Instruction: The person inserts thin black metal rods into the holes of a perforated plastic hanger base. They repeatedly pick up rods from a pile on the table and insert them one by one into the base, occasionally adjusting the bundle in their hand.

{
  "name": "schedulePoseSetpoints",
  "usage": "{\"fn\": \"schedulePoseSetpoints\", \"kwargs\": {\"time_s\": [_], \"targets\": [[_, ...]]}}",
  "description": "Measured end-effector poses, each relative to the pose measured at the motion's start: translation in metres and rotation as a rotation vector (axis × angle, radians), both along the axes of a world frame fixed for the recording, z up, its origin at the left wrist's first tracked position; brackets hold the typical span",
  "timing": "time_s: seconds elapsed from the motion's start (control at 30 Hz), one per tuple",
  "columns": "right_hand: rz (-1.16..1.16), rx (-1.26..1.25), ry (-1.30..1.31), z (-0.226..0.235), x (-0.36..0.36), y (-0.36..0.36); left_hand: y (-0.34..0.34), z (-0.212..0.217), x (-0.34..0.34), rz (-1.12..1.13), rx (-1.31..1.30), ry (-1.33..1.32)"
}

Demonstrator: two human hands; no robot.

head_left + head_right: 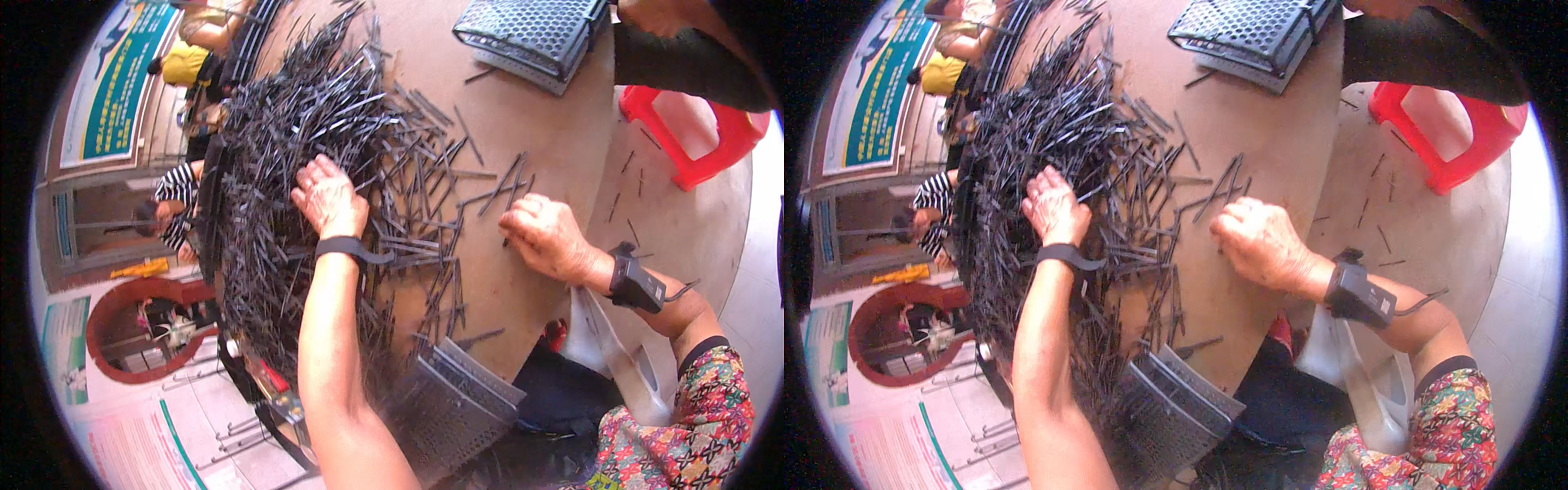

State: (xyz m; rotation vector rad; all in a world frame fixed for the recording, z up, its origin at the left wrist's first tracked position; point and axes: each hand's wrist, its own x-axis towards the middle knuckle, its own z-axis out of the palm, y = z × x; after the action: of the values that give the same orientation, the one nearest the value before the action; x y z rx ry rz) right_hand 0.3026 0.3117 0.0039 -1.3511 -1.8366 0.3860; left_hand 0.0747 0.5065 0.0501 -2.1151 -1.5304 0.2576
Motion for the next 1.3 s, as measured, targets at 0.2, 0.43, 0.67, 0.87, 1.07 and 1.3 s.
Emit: {"fn": "schedulePoseSetpoints", "kwargs": {"time_s": [0.2, 0.43, 0.67, 0.87, 1.07, 1.3], "targets": [[-0.004, -0.026, -0.019, 0.013, 0.006, -0.001, 0.006, -0.011, -0.003, -0.038, 0.215, 0.255], [-0.015, -0.004, -0.011, 0.015, 0.008, 0.000, 0.010, 0.009, -0.006, -0.050, 0.175, 0.199], [-0.019, -0.020, -0.009, 0.015, 0.006, 0.002, 0.012, -0.004, -0.017, -0.049, 0.247, 0.221], [-0.021, 0.020, 0.010, 0.014, 0.005, 0.004, 0.021, -0.010, -0.019, -0.132, 0.298, 0.177], [-0.017, 0.074, 0.042, 0.012, 0.005, 0.006, 0.016, -0.005, -0.029, -0.241, 0.237, 0.144], [-0.032, 0.072, -0.017, 0.011, 0.004, 0.008, -0.015, 0.009, -0.050, -0.302, 0.076, 0.059]]}}
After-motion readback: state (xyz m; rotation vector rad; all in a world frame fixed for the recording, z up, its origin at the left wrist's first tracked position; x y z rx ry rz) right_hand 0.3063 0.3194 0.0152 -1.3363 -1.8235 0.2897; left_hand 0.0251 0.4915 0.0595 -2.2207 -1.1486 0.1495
